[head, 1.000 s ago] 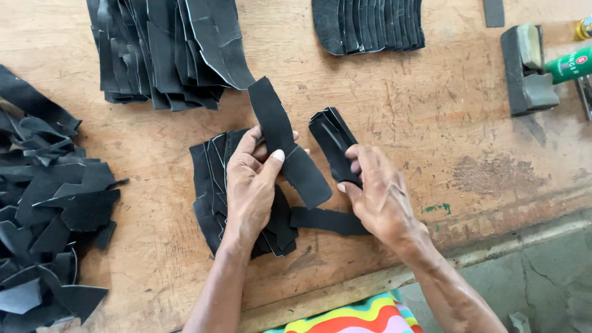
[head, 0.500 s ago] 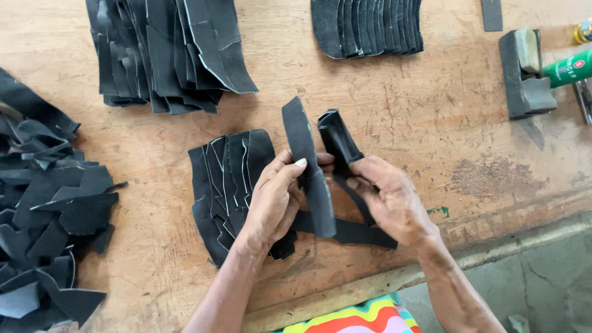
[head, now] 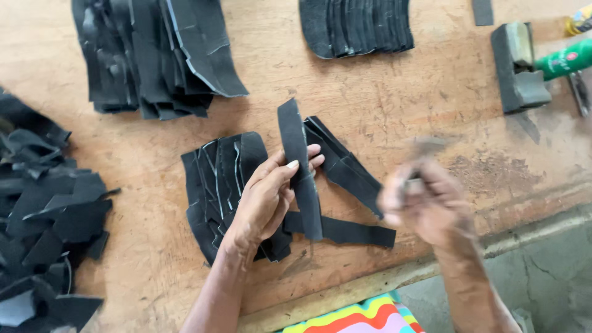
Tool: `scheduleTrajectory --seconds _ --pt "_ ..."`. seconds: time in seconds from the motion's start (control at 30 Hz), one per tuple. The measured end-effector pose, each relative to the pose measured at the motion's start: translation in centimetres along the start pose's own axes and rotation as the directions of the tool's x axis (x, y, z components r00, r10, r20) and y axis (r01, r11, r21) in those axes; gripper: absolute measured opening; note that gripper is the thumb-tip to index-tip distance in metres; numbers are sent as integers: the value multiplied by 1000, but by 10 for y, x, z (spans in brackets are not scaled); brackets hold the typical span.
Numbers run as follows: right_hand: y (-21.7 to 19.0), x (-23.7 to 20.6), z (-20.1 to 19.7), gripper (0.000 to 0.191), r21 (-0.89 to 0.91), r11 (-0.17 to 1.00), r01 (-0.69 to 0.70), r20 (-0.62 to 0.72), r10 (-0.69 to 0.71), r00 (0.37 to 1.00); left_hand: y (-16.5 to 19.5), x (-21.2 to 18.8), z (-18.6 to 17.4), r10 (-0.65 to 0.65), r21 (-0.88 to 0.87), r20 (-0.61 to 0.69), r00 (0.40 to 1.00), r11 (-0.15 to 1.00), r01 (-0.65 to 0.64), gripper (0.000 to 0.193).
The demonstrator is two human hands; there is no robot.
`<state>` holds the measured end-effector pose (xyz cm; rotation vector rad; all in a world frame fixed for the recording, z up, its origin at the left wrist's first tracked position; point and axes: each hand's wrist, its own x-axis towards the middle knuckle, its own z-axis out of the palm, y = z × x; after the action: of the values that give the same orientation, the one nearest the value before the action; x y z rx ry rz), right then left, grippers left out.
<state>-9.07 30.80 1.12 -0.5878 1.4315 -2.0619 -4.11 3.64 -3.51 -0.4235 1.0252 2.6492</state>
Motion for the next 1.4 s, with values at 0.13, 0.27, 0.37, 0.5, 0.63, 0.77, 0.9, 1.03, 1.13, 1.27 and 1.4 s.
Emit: scheduleTrajectory --seconds 0.13,0.27,0.37,0.5,0.63,0.77,0.9,1.03,1.13,1.27,1.4 --pt "-23 -9 20 27 -325 943 75 -93 -111 989 2 4 -1 29 -56 -29 999 998 -31 38" --pt "4 -6 54 38 -876 212 -433 -386 230 894 2 5 -3 -17 -158 -106 994 987 0 36" --pt "28 -9 67 38 -961 244 -131 -127 34 991 2 4 -9 62 -158 -62 996 985 -71 35" --pt "28 -16 61 33 -941 237 -241 -207 161 965 5 0 -25 284 -344 -35 958 897 -279 19" --pt "14 -9 48 22 -899 179 -401 -323 348 880 5 -2 -33 393 -577 109 913 773 -264 16" --pt "24 2 60 44 -962 120 -243 -216 207 954 4 2 -31 358 -544 67 931 796 -266 13" --pt "32 2 70 32 -949 123 -290 -241 305 921 4 1 -29 330 -478 25 944 833 -279 18" --pt "21 10 61 34 -961 235 -144 -84 246 966 4 2 -31 290 -509 21 957 827 -240 27" --pt "14 36 58 15 -886 152 -438 -387 279 879 2 -1 -32 317 -534 36 948 807 -250 26" --pt "11 85 55 31 -952 152 -264 -263 27 964 3 0 -31 332 -523 21 943 808 -273 26" --pt "20 108 53 52 -954 138 -266 -263 37 964 5 0 -30 330 -559 37 943 789 -254 30"
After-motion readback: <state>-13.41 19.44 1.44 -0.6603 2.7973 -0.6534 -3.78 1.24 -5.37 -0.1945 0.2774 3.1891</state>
